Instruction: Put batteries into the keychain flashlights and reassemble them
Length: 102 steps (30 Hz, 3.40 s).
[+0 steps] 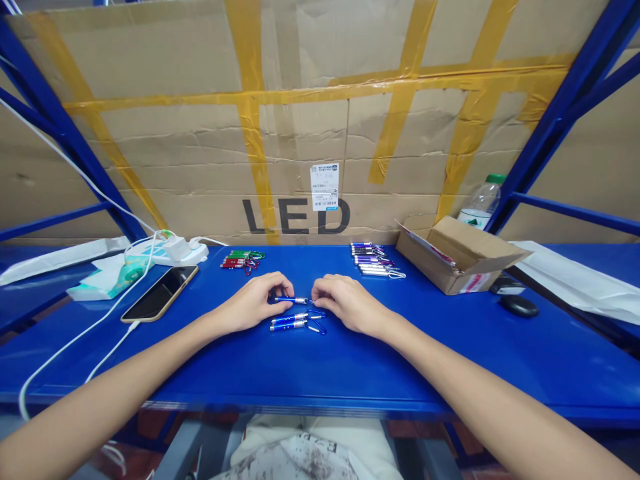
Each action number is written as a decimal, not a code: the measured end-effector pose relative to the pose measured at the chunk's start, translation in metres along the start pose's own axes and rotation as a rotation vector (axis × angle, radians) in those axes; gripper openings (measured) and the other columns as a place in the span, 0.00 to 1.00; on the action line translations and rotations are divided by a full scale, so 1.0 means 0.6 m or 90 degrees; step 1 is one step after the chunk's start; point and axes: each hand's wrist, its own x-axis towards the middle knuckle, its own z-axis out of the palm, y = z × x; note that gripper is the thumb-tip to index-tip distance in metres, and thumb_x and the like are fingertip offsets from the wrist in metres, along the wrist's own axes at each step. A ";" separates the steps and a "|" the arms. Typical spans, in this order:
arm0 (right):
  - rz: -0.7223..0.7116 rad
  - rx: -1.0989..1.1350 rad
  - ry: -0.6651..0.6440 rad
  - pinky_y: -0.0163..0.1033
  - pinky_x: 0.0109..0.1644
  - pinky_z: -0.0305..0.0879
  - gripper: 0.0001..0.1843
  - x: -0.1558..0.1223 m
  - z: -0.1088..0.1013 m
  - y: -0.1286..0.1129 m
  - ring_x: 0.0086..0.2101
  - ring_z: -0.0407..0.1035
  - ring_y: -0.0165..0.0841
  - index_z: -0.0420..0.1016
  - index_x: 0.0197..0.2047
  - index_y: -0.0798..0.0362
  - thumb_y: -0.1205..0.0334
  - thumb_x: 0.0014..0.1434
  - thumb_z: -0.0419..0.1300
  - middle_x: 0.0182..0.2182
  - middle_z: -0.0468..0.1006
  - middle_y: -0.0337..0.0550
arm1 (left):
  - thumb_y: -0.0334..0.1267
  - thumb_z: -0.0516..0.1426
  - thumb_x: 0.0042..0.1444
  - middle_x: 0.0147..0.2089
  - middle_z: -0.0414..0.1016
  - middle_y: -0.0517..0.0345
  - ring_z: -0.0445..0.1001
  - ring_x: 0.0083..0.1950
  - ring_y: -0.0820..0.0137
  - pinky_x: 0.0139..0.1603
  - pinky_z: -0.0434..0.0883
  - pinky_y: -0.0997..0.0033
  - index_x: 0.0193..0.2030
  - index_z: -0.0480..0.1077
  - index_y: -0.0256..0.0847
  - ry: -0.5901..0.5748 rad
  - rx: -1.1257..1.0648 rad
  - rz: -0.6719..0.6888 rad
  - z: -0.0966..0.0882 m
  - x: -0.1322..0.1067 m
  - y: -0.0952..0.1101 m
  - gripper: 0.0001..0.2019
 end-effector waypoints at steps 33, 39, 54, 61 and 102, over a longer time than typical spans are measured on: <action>-0.005 -0.053 -0.010 0.48 0.56 0.69 0.09 -0.005 0.004 0.000 0.50 0.72 0.43 0.77 0.51 0.49 0.68 0.71 0.58 0.48 0.80 0.48 | 0.59 0.72 0.55 0.54 0.77 0.53 0.73 0.57 0.56 0.58 0.71 0.58 0.60 0.76 0.47 -0.107 0.007 0.007 -0.013 -0.015 0.026 0.31; 0.009 -0.070 0.002 0.48 0.56 0.68 0.12 -0.002 0.001 -0.007 0.50 0.73 0.43 0.78 0.51 0.50 0.70 0.71 0.55 0.47 0.81 0.48 | 0.50 0.68 0.64 0.52 0.77 0.54 0.74 0.57 0.59 0.57 0.71 0.60 0.57 0.76 0.47 -0.090 0.007 0.017 -0.012 -0.015 0.020 0.18; 0.046 -0.083 0.003 0.50 0.57 0.68 0.09 -0.002 0.000 -0.010 0.50 0.73 0.45 0.78 0.51 0.50 0.64 0.74 0.56 0.48 0.80 0.49 | 0.54 0.61 0.71 0.55 0.77 0.50 0.72 0.56 0.55 0.57 0.67 0.58 0.57 0.77 0.43 -0.065 0.212 0.025 -0.026 -0.007 0.007 0.19; 0.059 -0.096 0.008 0.49 0.55 0.69 0.09 -0.003 -0.001 -0.009 0.49 0.73 0.45 0.78 0.49 0.50 0.63 0.74 0.56 0.47 0.80 0.49 | 0.56 0.55 0.74 0.55 0.78 0.47 0.72 0.55 0.53 0.58 0.65 0.57 0.58 0.78 0.41 -0.046 0.326 0.048 -0.039 -0.008 -0.017 0.22; 0.083 -0.104 -0.007 0.50 0.55 0.68 0.09 -0.003 -0.006 -0.014 0.49 0.74 0.45 0.79 0.49 0.51 0.61 0.75 0.56 0.48 0.80 0.50 | 0.32 0.61 0.63 0.62 0.80 0.38 0.80 0.62 0.44 0.56 0.77 0.57 0.63 0.80 0.44 -0.115 0.546 -0.350 -0.166 -0.028 -0.070 0.21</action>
